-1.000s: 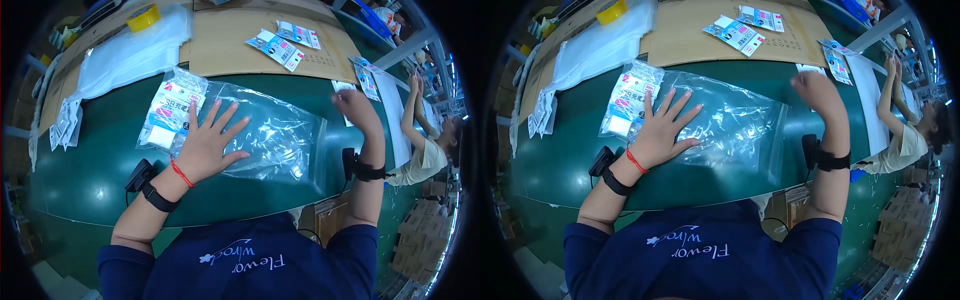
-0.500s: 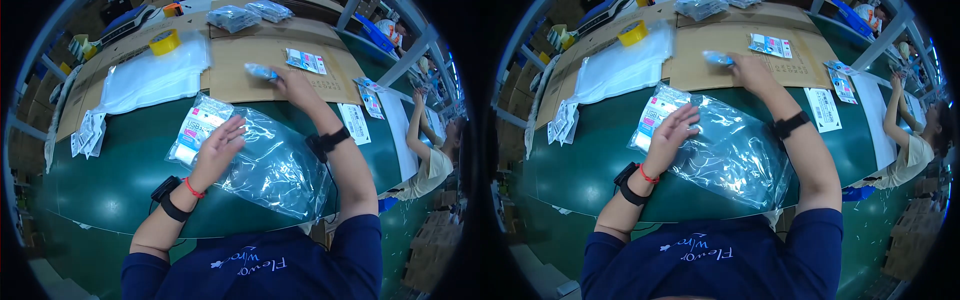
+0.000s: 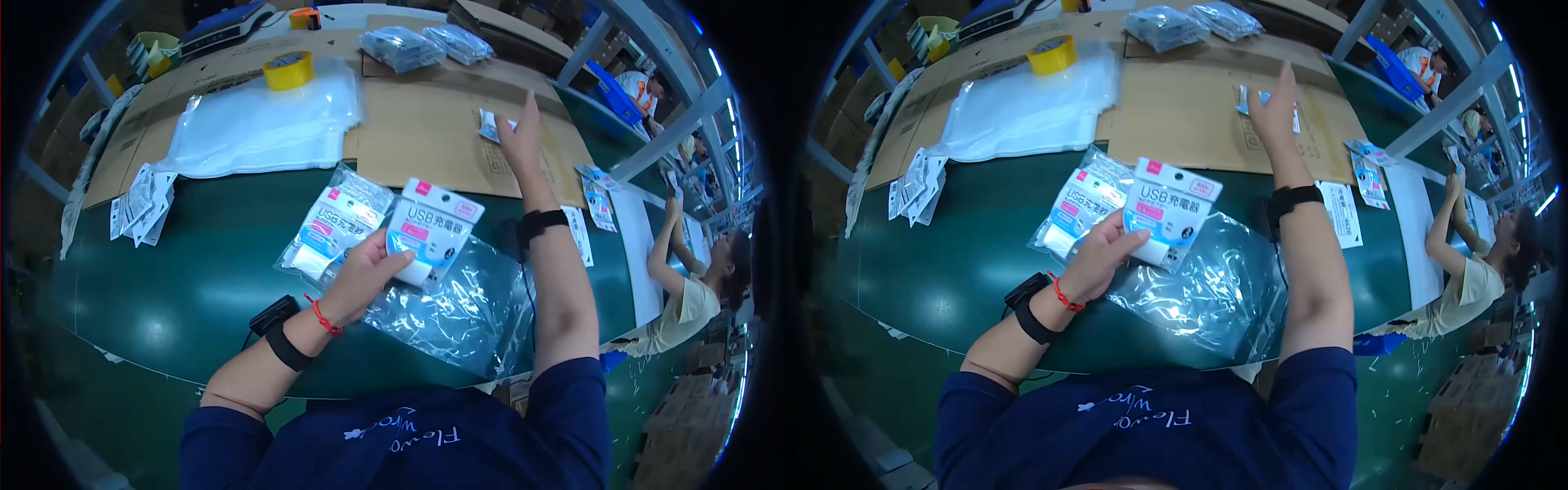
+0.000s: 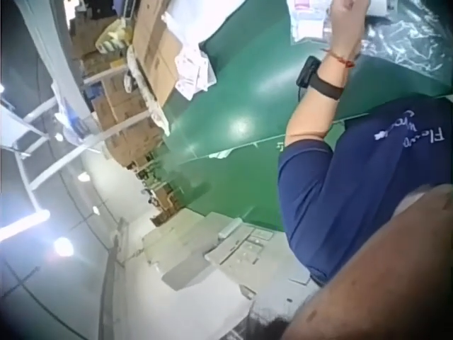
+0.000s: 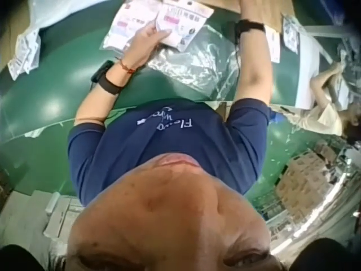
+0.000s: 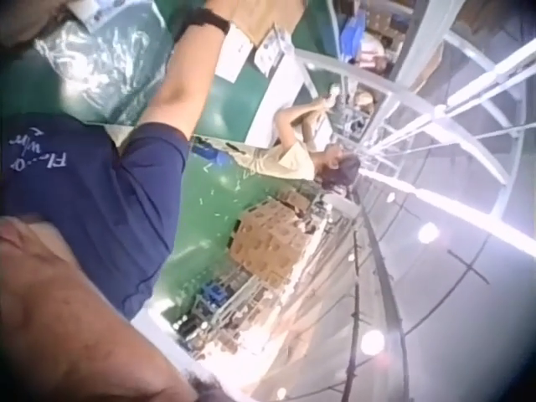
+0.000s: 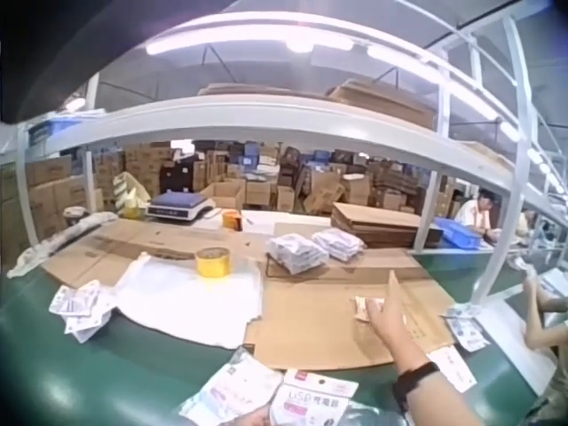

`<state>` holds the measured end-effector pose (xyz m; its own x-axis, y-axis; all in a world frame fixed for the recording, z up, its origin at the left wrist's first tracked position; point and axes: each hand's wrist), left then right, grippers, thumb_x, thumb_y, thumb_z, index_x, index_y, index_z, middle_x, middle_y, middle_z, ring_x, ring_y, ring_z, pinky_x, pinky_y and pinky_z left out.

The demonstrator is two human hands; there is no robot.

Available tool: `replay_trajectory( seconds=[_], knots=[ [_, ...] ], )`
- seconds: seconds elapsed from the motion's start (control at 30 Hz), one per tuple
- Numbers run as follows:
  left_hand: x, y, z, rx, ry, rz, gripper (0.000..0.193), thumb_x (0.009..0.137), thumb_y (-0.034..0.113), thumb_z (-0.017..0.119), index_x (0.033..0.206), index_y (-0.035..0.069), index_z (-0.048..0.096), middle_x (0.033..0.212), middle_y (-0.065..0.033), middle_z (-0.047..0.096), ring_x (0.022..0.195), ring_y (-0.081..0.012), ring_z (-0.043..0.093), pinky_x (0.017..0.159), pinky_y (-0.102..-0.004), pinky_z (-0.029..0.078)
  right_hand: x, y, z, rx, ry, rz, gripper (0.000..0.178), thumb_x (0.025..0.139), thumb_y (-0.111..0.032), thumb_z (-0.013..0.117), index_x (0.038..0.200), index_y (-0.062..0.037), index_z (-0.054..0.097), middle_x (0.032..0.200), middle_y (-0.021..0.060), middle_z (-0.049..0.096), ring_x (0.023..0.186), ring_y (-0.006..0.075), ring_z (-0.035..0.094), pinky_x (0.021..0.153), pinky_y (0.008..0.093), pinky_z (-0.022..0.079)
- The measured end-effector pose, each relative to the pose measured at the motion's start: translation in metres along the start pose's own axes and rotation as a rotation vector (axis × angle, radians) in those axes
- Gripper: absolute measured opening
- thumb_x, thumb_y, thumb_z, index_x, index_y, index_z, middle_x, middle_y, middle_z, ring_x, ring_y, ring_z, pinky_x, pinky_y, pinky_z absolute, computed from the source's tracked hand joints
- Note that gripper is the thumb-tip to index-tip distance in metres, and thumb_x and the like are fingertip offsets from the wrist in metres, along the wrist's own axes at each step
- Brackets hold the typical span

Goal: The person places a plastic bag on the table, gathers several packaged USB chargers, and slides them into the bag. After inserting the chargers, the person places a paper label inside the bag and presses the top to seal it.

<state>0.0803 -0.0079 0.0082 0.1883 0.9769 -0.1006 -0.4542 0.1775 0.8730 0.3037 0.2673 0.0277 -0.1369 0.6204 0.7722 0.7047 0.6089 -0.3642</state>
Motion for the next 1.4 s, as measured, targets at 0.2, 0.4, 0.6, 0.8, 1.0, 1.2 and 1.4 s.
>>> replay_trajectory(
  seconds=[0.2, 0.4, 0.6, 0.8, 1.0, 1.2, 1.4],
  knots=[
    [-0.004, -0.015, -0.009, 0.172, -0.061, 0.083, 0.032, 0.093, 0.013, 0.057, 0.122, 0.000, 0.053, 0.112, -0.0059, 0.062, 0.099, -0.0105, 0.059, 0.088, -0.0256, 0.048, -0.018, 0.015, 0.019, -0.169, -0.454, 0.276, 0.076, 0.078, -0.035, 0.071, 0.133, 0.0066, 0.038, 0.124, 0.0272, 0.053, 0.117, 0.0420, 0.050, 0.101, 0.0424, 0.039],
    [-0.009, -0.011, -0.002, 0.254, -0.029, 0.139, 0.031, 0.094, 0.016, 0.058, 0.120, 0.000, 0.055, 0.109, -0.0057, 0.063, 0.097, -0.0094, 0.059, 0.086, -0.0248, 0.047, 0.001, 0.019, 0.010, 0.470, -0.044, 0.595, 0.056, 0.083, -0.030, 0.069, 0.123, 0.0038, 0.049, 0.107, 0.0176, 0.064, 0.099, 0.0336, 0.063, 0.085, 0.0444, 0.050],
    [-0.015, -0.004, 0.002, 0.288, 0.113, 0.321, 0.031, 0.092, 0.020, 0.061, 0.115, 0.000, 0.059, 0.104, -0.0046, 0.063, 0.093, -0.0097, 0.059, 0.082, -0.0231, 0.046, 0.011, -0.024, -0.039, 1.377, 0.312, 0.792, 0.038, 0.087, -0.020, 0.067, 0.118, -0.0016, 0.056, 0.111, 0.0092, 0.064, 0.099, 0.0214, 0.063, 0.085, 0.0376, 0.051],
    [-0.012, 0.002, 0.002, 0.510, 0.170, 0.642, 0.032, 0.091, 0.017, 0.062, 0.117, -0.001, 0.057, 0.111, -0.0062, 0.061, 0.098, -0.0110, 0.058, 0.084, -0.0240, 0.047, -0.078, -0.125, -0.086, 0.944, -0.521, 0.634, 0.046, 0.089, -0.029, 0.065, 0.123, -0.0006, 0.053, 0.111, 0.0071, 0.062, 0.101, 0.0182, 0.061, 0.088, 0.0329, 0.048],
    [-0.020, -0.007, 0.021, 0.304, 0.082, 0.337, 0.040, 0.090, 0.016, 0.064, 0.123, -0.001, 0.049, 0.109, -0.0079, 0.061, 0.098, -0.0109, 0.059, 0.083, -0.0239, 0.047, -0.132, -0.183, -0.125, 1.691, -0.437, 1.085, 0.056, 0.092, -0.018, 0.060, 0.139, -0.0027, 0.036, 0.129, 0.0102, 0.051, 0.115, 0.0154, 0.052, 0.097, 0.0324, 0.042],
    [-0.028, -0.012, 0.039, 0.337, 0.013, 0.163, 0.041, 0.090, 0.018, 0.065, 0.123, 0.000, 0.048, 0.104, -0.0084, 0.063, 0.093, -0.0105, 0.060, 0.078, -0.0239, 0.048, -0.158, -0.182, -0.136, 1.169, -0.422, 0.635, 0.057, 0.096, -0.016, 0.054, 0.144, -0.0028, 0.025, 0.128, 0.0110, 0.051, 0.116, 0.0155, 0.050, 0.097, 0.0304, 0.041],
    [-0.026, -0.004, 0.056, 0.398, 0.031, 0.253, 0.037, 0.089, 0.019, 0.066, 0.119, 0.001, 0.051, 0.097, -0.0066, 0.065, 0.087, -0.0096, 0.061, 0.074, -0.0239, 0.049, -0.158, -0.183, -0.141, 1.184, -0.389, 0.670, 0.058, 0.096, -0.016, 0.054, 0.144, -0.0015, 0.026, 0.126, 0.0113, 0.052, 0.115, 0.0151, 0.051, 0.097, 0.0293, 0.041]
  ],
)
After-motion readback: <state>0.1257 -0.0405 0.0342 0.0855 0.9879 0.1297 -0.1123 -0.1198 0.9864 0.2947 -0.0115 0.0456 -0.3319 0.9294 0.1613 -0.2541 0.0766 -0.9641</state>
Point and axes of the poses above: each hand's wrist, its own x-axis towards the middle knuckle, its own z-axis out of the palm, y = z × x
